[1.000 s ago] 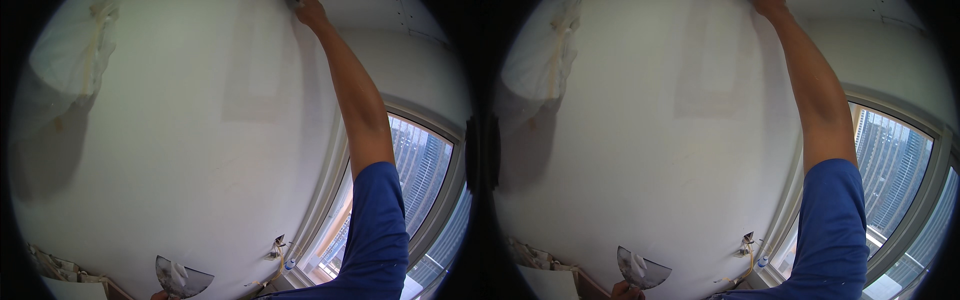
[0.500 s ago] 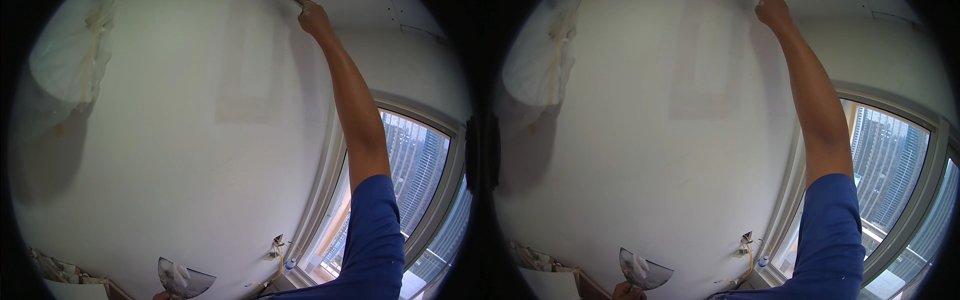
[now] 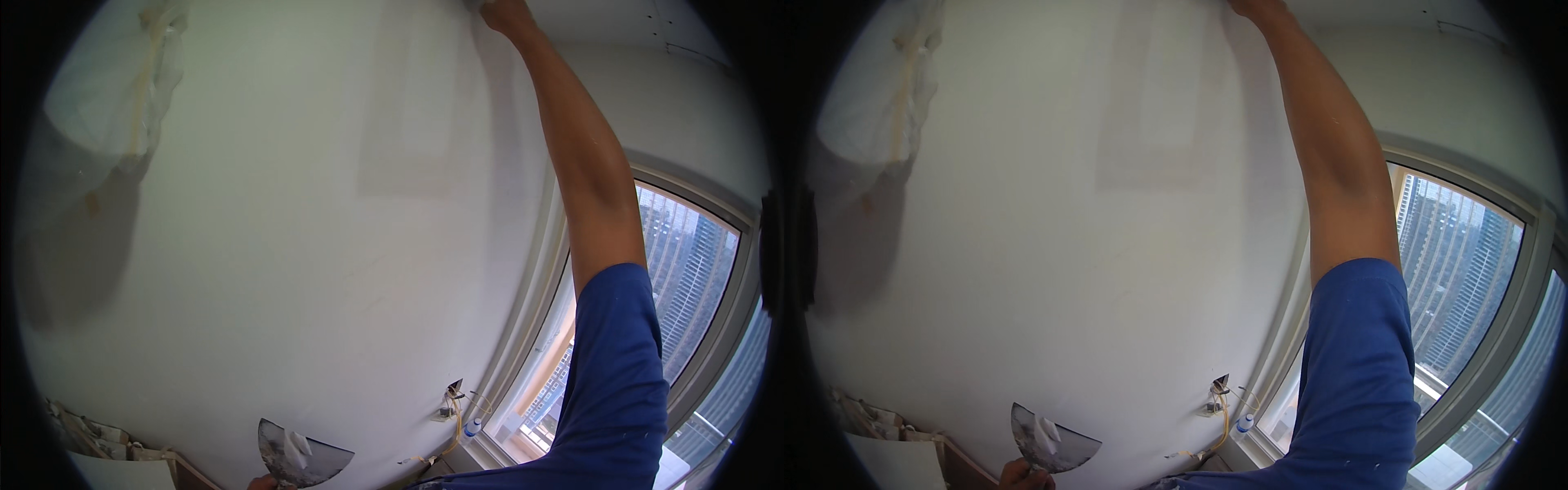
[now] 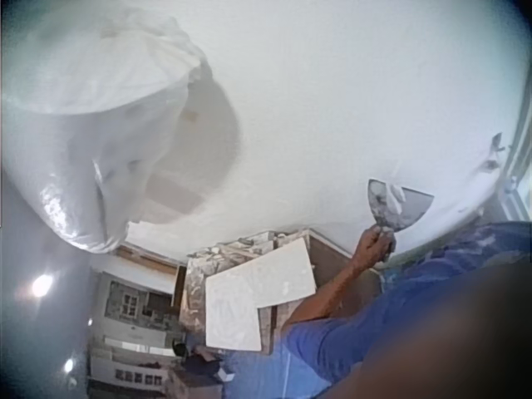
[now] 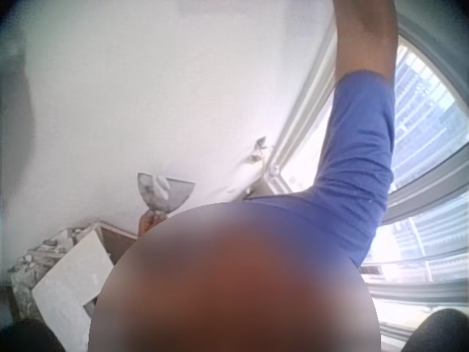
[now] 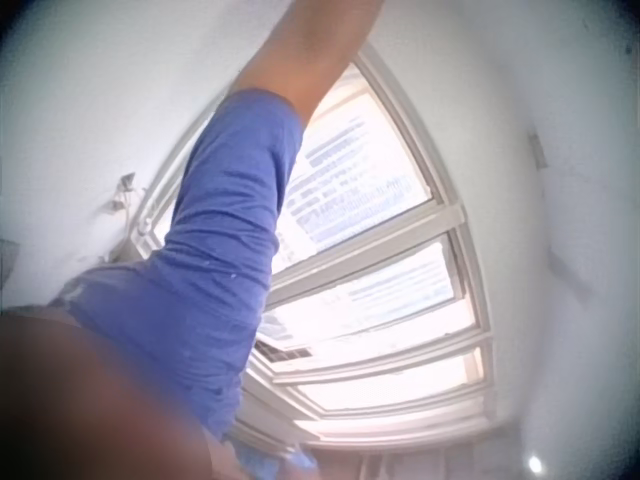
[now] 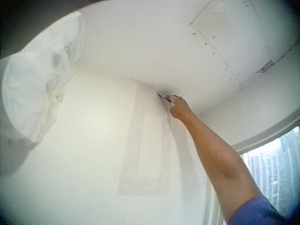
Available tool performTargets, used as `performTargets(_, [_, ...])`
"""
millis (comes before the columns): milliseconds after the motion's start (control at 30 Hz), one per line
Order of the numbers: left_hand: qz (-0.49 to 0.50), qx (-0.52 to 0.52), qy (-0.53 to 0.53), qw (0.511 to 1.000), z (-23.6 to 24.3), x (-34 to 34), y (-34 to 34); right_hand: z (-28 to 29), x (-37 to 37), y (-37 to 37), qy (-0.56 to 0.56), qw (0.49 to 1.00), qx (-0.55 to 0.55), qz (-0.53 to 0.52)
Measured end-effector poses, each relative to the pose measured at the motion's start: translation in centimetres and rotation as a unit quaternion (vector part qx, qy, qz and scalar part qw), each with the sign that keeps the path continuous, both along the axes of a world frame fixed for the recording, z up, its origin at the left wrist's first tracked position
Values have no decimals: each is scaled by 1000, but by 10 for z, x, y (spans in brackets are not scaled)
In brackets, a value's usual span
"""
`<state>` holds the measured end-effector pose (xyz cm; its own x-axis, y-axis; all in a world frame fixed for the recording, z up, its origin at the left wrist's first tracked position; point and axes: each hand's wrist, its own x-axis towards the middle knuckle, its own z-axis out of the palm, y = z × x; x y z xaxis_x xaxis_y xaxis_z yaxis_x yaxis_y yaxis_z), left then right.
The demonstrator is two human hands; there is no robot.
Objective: The person applies white wall compound to a wall using a putty knife and a hawk. They repeatedly scoop compound from the hawk and spread it in smooth strokes across the wall surface, working near a window and an air conditioning unit.
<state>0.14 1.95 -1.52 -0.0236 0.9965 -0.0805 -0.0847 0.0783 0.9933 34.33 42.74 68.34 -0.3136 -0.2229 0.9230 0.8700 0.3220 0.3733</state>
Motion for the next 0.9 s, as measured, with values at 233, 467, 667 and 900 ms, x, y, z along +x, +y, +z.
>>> performTargets(233, [-12, 23, 21, 999, 3, 1, -1, -93, -5, -36, -34, 997, -39, 56])
performTargets(467, [-23, 24, 26, 999, 15, 2, -5, -129, 7, -54, -49, 997, -53, 33])
performTargets(667, [-27, 29, 15, 999, 10, 4, -3, -48, 8, -50, 14, 999, -22, 35])
performTargets(900, [-18, 17, 8, 1000, 10, 4, -5, -5, -17, -50, -16, 999, -5, 29])
